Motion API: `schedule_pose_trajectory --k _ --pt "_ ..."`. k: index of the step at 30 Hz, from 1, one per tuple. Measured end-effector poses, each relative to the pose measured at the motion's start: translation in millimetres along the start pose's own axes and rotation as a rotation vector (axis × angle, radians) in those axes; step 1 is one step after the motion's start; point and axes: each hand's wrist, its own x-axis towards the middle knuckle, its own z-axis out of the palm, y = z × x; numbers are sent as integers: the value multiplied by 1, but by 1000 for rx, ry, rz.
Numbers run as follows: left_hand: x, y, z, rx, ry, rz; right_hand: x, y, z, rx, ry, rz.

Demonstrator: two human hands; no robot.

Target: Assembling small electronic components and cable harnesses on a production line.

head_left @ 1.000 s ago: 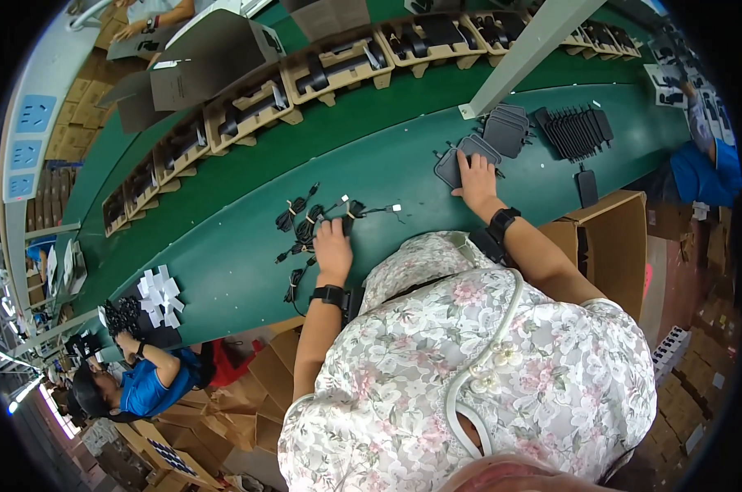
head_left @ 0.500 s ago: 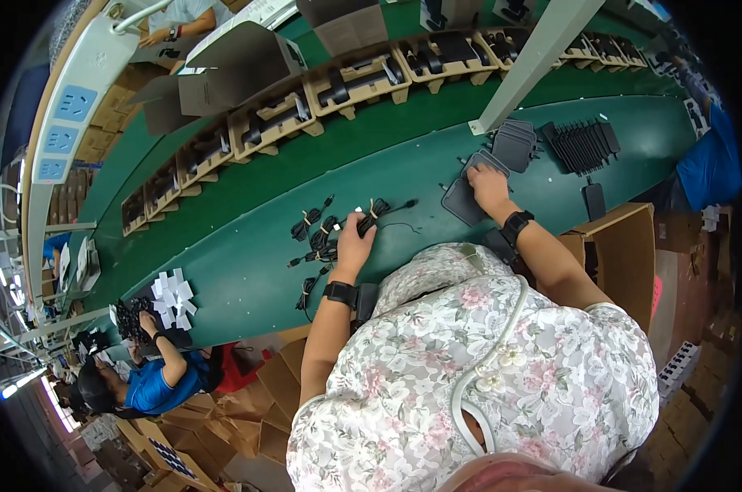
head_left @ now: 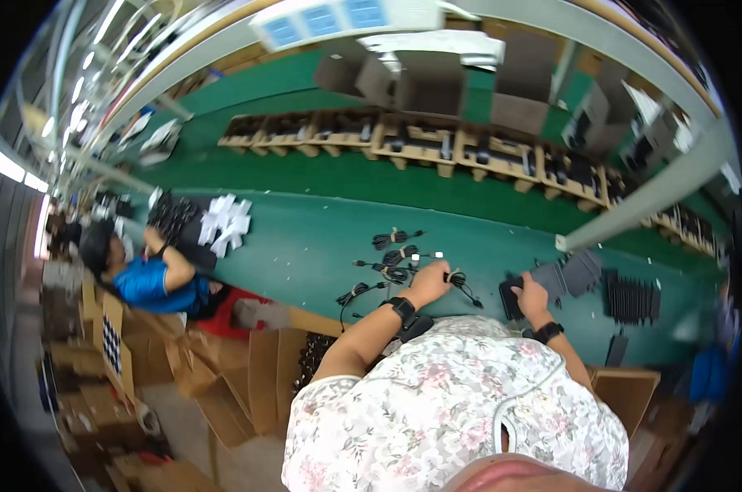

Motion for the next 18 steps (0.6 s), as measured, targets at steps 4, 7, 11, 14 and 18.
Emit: schedule_pose_trajectory --k 4,7,11,14,18 --pt "2 11 -3 -131 52 72 15 -28 -14 307 -146 -242" --pt "6 30 -4 -163 -76 142 30 -66 -23 746 -309 -298" --pt "0 52 -28 -391 -263 -63 33 -103 -50 967 -300 -262" --pt "1 45 -30 -895 -184 -233 42 -91 -46 952 -233 -211" --pt "-2 45 -44 -1140 -134 -302 31 -94 -67 1138 -447 123"
